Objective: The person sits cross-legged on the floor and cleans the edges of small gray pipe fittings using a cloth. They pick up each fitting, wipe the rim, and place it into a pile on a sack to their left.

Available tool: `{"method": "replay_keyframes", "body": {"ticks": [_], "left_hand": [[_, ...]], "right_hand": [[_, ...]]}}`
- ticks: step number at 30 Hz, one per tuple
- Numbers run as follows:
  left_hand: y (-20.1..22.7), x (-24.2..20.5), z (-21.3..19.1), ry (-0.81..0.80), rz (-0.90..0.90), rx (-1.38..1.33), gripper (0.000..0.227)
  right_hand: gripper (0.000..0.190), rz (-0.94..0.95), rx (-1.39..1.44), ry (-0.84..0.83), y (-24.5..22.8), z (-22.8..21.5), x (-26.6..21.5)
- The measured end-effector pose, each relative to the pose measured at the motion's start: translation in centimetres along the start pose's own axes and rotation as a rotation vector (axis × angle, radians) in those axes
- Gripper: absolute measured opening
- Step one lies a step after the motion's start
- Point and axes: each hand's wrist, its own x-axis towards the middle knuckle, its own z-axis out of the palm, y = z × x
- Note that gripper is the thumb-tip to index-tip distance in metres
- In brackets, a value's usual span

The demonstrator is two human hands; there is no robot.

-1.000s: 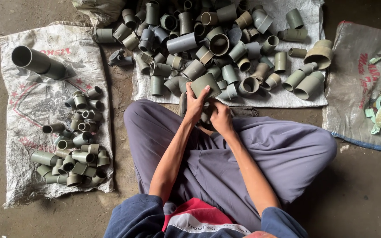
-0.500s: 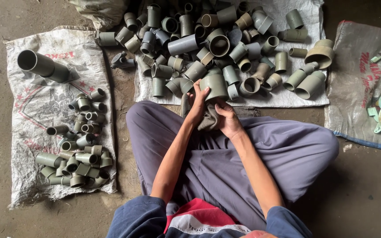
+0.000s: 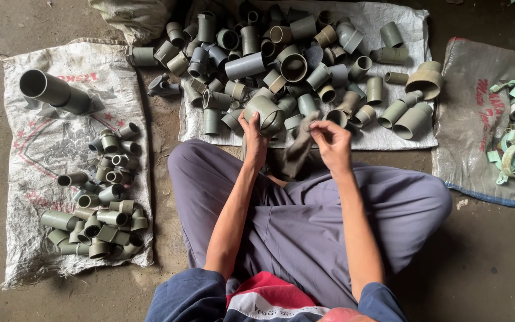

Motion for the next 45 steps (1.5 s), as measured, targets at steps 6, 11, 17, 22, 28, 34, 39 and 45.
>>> {"method": "replay_keyframes", "body": {"ticks": [6,11,17,22,28,34,39,45], "left_hand": [[-0.7,0.5,-0.5,-0.058,0.049,0.063,0.063],[0.0,0.1,-0.5,-0.090,0.195,0.328,0.069],[0.0,-1.3,0.3,-0.284,0.230,0.308,0.035],[0.6,-2.5,0.6,-0.475,0.235,0.579,0.030],[-1.2,-1.9,0.0,-0.531,0.516,0.885,0.073],[-3.5,0.5,-1.6,-0.479,0.535,0.906,0.037],[-2.7,0.0,-1.0,-0.585,0.539,0.930,0.034],[-6.7,3.1,-3.8,-0.582,0.546,0.940,0.009]], "right_hand": [[0.013,-0.014,0.061,-0.017,-7.3,-2.5,2.5],[0.029,0.028,0.104,-0.169,-9.2,-4.0,5.3],[0.008,0.013,0.219,-0.250,-7.3,-5.1,6.4],[0.006,0.004,0.445,-0.167,-2.8,-4.5,6.8],[0.007,0.023,0.435,-0.051,-2.9,-2.0,4.4],[0.006,-0.145,0.092,0.083,-3.1,-3.2,3.8],[0.005,-0.166,0.007,0.190,-1.5,-4.6,2.7],[0.062,-0.155,-0.363,0.053,-1.3,-5.3,1.6]]}}
